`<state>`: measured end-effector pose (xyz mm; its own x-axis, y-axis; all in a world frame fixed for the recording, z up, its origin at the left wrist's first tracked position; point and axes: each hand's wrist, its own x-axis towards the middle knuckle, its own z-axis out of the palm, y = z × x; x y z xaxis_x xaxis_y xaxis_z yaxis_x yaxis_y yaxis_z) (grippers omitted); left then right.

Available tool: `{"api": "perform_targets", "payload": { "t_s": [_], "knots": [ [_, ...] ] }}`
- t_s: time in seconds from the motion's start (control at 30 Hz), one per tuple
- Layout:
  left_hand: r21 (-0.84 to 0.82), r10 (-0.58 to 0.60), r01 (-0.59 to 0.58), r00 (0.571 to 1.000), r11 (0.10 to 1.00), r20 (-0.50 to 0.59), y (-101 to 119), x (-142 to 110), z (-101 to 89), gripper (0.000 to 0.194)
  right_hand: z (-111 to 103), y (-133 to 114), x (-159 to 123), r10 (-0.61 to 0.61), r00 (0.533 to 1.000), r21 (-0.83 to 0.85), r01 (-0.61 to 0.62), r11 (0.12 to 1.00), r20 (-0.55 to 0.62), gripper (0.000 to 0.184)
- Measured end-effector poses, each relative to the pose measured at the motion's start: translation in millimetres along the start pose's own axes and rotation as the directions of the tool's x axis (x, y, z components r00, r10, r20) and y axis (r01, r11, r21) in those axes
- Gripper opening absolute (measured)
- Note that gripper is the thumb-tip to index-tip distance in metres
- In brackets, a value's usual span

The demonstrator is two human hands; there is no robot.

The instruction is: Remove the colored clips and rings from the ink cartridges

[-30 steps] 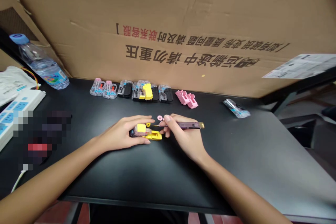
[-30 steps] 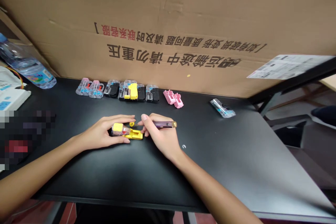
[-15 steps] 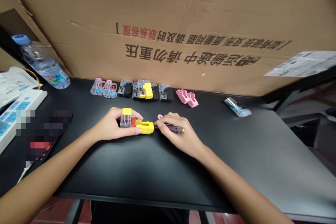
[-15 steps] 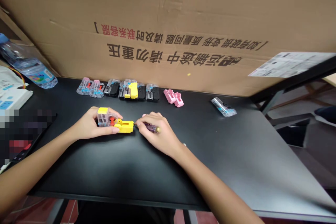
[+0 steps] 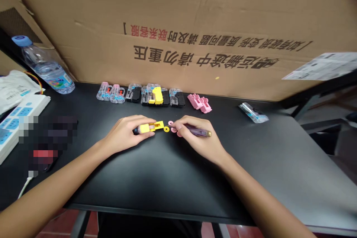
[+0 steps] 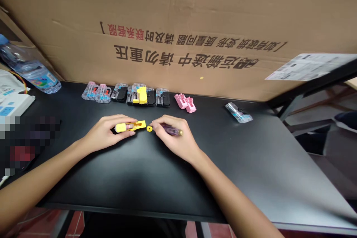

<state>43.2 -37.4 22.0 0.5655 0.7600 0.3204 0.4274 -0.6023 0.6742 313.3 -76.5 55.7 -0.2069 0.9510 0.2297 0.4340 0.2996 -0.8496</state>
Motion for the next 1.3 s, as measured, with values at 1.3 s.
{"api": "perform_targets", "payload": {
  "t_s": [1.3],
  "knots": [
    [0.07, 0.219, -0.221, 0.975, 0.973, 0.033, -6, 1, -4.7, 0.043, 25, -8, -6, 0.242, 0.966, 0.154, -0.226, 0.962, -0.096, 0.044]
  ]
}}
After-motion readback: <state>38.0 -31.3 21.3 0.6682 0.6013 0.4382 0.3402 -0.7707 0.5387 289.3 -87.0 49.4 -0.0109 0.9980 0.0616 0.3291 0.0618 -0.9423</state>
